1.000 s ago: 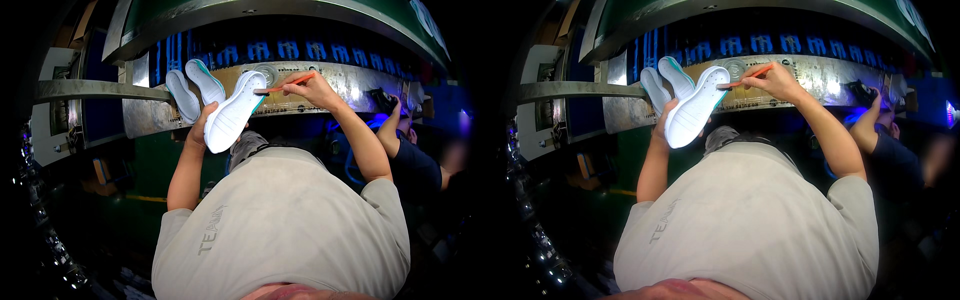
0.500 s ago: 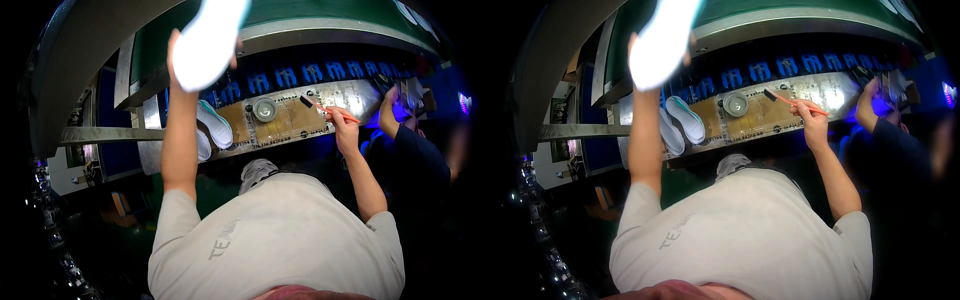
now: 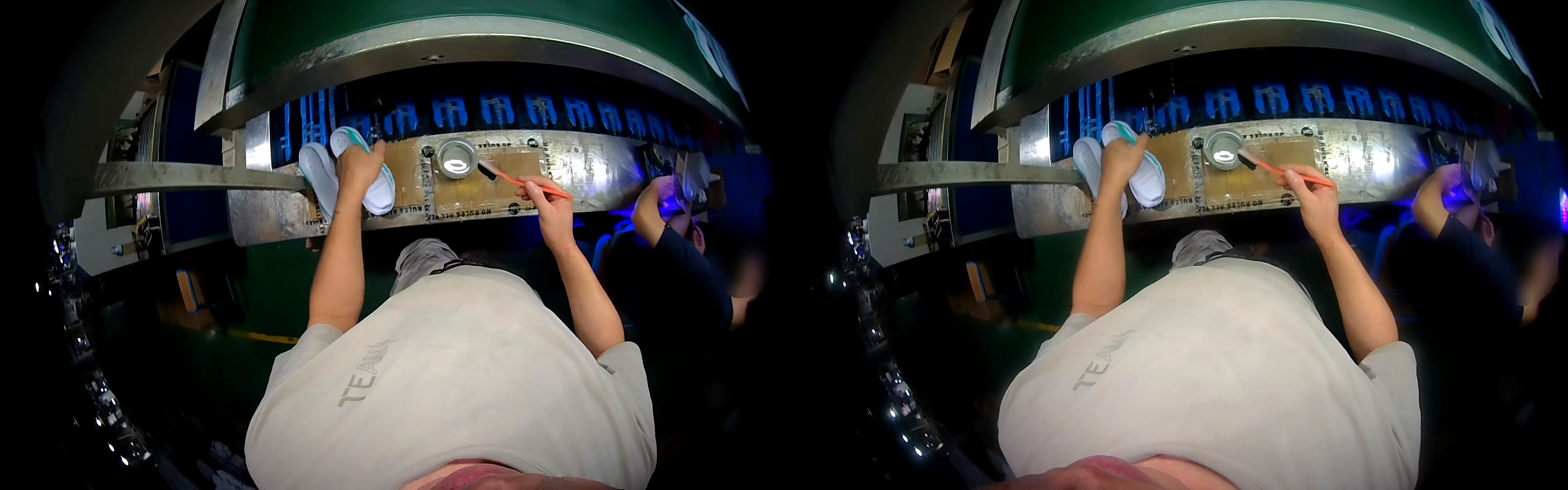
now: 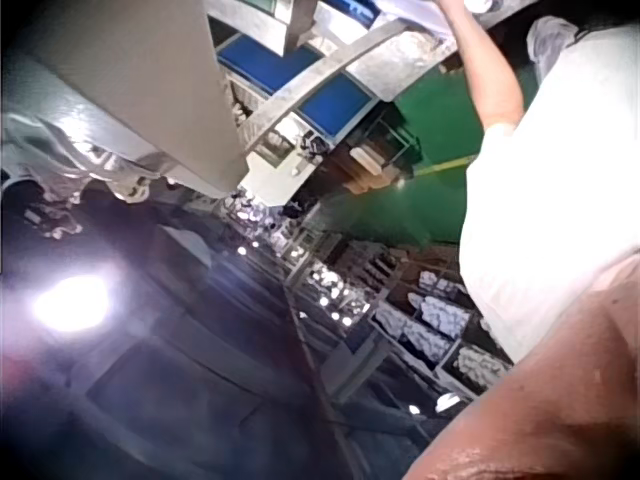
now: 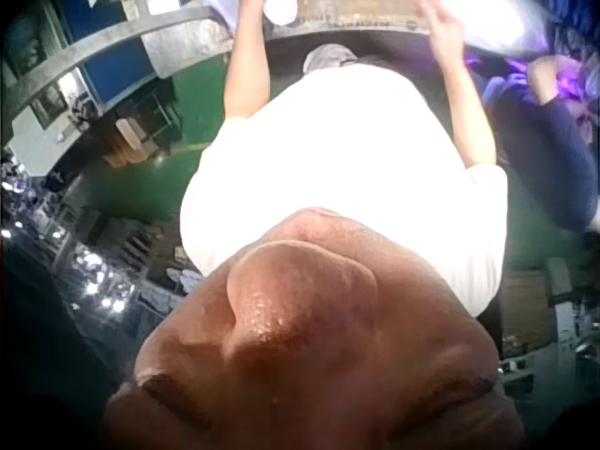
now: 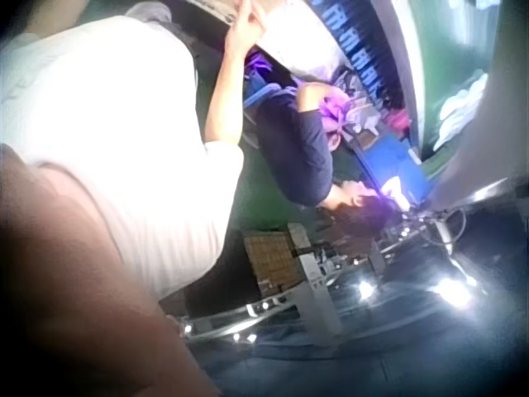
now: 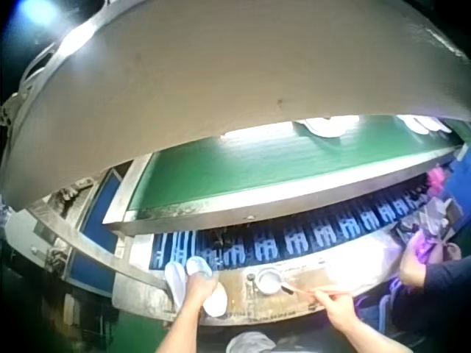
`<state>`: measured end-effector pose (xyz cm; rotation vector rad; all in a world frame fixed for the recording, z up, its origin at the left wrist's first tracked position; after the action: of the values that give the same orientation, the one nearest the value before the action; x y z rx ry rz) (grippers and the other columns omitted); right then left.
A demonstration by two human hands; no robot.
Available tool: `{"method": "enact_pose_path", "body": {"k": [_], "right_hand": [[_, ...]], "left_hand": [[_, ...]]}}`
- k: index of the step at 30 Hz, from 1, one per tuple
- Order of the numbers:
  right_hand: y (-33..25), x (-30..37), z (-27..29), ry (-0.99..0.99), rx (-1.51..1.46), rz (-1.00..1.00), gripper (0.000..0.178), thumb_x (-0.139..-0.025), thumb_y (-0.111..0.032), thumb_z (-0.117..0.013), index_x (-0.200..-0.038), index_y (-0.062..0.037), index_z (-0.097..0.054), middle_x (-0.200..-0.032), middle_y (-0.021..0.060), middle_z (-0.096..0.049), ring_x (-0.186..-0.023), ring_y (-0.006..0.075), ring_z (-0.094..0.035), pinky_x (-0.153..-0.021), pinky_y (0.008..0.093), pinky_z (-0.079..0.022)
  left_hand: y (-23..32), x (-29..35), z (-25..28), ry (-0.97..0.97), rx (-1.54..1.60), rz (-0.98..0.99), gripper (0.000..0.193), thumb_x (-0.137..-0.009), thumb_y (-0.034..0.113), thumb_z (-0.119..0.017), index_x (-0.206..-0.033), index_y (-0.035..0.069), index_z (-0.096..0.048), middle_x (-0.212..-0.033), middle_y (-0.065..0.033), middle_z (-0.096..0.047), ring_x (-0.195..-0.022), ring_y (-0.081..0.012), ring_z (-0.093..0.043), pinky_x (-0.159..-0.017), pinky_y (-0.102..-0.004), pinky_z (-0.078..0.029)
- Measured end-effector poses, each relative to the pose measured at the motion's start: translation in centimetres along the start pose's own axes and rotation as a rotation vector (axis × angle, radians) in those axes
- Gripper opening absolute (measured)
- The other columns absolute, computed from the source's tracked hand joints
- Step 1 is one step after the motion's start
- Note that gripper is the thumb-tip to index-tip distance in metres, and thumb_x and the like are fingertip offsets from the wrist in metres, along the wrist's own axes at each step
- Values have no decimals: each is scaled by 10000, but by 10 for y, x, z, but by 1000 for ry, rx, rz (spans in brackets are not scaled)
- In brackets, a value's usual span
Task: The person dips a brush into a container of glue, brushes glue across the surfaces of shoe soles, and places the soles onto an overhead conveyor belt.
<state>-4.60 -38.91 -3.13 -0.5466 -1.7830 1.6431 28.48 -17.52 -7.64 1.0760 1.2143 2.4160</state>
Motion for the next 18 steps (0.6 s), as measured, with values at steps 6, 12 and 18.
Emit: {"method": "enact_pose_path", "body": {"k": [6,12,18], "right_hand": [[-1,-28,-39,-184,313,-16,259,-1005,-231,-676,-1104,-4,-754,-945,70,-766,-894,114,-677,-817,281,-520],[-4,-62,-80,-264,513,115,268,-974,-288,-706,-1072,-48,-773,-951,83,-788,-814,186,-713,-746,312,-534],[7,-96,-98,-289,930,147,264,-958,-320,-702,-1048,-88,-791,-900,148,-765,-826,327,-731,-754,414,-565]], "left_hand": [[-99,-22,9,317,-518,247,712,-834,595,-703,-1010,-93,-755,-1150,-340,-702,-1155,-450,-667,-982,-471,-535],[-109,-19,7,559,-423,88,560,-809,429,-759,-999,-97,-715,-1080,-316,-721,-1077,-460,-688,-957,-500,-541],[-134,-13,-9,513,-488,101,428,-844,309,-701,-1015,-84,-708,-1041,-324,-718,-1004,-469,-699,-901,-527,-550]]}}
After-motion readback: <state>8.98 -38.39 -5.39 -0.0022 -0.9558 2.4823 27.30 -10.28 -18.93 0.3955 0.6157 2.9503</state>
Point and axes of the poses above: each hand's wrist, its own x-axis away from the middle knuckle, its own z-axis out of the back of the hand, y = z × x, the point moved 6 cm from there along -x, towards the middle knuckle
